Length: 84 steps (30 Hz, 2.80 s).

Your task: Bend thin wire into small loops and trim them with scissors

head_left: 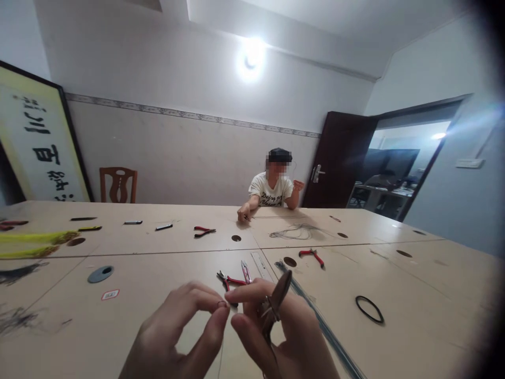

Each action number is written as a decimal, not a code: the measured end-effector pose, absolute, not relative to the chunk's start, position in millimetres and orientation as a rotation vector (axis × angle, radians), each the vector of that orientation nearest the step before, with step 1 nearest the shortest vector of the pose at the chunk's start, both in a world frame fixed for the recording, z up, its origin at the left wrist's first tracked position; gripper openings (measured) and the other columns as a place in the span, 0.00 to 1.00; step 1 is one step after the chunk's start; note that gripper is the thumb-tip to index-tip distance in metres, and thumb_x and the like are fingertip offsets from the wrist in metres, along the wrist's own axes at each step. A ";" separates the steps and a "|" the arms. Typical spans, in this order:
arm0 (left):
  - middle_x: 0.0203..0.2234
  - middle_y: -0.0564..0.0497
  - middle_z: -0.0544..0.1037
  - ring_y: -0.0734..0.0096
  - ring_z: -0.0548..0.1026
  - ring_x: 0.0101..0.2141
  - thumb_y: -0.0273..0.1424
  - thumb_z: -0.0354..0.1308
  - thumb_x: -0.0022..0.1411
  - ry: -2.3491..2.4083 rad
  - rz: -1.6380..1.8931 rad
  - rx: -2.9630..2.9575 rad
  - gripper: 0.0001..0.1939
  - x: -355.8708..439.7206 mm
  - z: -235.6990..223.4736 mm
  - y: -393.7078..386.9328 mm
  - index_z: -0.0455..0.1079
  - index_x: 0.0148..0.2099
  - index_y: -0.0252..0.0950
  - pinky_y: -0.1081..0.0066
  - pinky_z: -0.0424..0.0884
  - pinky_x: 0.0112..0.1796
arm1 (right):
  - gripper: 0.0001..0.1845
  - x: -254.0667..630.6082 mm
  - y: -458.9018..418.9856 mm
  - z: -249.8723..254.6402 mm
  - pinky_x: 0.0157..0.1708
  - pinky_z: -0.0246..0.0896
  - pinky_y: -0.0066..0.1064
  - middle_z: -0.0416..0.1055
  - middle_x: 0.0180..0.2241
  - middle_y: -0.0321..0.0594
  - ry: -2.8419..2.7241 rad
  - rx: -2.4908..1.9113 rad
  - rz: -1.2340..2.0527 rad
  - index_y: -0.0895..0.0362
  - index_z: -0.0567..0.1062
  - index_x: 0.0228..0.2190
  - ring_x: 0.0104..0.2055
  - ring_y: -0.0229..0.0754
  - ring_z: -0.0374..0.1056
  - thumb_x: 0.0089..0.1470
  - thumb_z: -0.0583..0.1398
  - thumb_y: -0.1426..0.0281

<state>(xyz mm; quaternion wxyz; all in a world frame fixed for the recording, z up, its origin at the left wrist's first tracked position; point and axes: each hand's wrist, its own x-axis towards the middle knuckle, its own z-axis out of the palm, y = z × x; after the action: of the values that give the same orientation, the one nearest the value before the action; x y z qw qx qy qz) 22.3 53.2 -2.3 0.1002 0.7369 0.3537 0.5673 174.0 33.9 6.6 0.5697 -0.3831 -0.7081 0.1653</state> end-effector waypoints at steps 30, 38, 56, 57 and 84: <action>0.20 0.61 0.75 0.81 0.71 0.22 0.31 0.55 0.61 0.932 1.333 1.947 0.10 21.8 14.7 49.7 0.72 0.28 0.42 0.82 0.69 0.27 | 0.07 184.3 40.7 7.6 0.25 0.57 0.27 0.60 0.23 0.29 -1.852 -0.822 0.124 0.52 0.67 0.29 0.25 0.33 0.60 0.58 0.58 0.74; 0.22 0.62 0.75 0.82 0.73 0.26 0.22 0.56 0.56 0.948 1.426 1.980 0.09 25.5 10.4 46.8 0.69 0.27 0.41 0.83 0.69 0.31 | 0.07 182.4 42.7 9.2 0.24 0.56 0.25 0.61 0.23 0.29 -1.877 -0.818 0.047 0.54 0.67 0.29 0.25 0.33 0.60 0.57 0.58 0.75; 0.21 0.59 0.75 0.79 0.73 0.25 0.24 0.56 0.56 1.037 1.609 1.924 0.09 15.4 14.9 54.4 0.67 0.25 0.40 0.80 0.72 0.29 | 0.13 201.0 103.3 -93.2 0.25 0.65 0.27 0.69 0.24 0.31 -2.077 -2.004 0.794 0.60 0.72 0.29 0.23 0.32 0.65 0.58 0.61 0.63; 0.21 0.59 0.75 0.78 0.74 0.25 0.24 0.56 0.56 1.033 1.621 1.914 0.09 14.6 14.9 55.0 0.67 0.25 0.39 0.79 0.72 0.29 | 0.11 196.3 98.3 -107.5 0.28 0.67 0.30 0.70 0.26 0.33 -2.091 -2.035 0.793 0.60 0.73 0.30 0.26 0.34 0.68 0.58 0.61 0.64; 0.24 0.56 0.77 0.72 0.75 0.30 0.31 0.60 0.54 0.955 1.718 1.748 0.06 5.5 6.7 60.6 0.71 0.25 0.39 0.72 0.70 0.34 | 0.17 250.5 23.8 -139.0 0.53 0.59 0.51 0.65 0.54 0.46 -1.665 -2.017 0.340 0.57 0.69 0.50 0.55 0.50 0.63 0.62 0.57 0.64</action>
<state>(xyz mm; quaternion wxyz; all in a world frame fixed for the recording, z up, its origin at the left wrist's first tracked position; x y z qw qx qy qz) 5.5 60.6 6.7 0.2530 0.6430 0.3512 0.6318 250.5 23.8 -139.0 0.2495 -0.7406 -0.6113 0.1248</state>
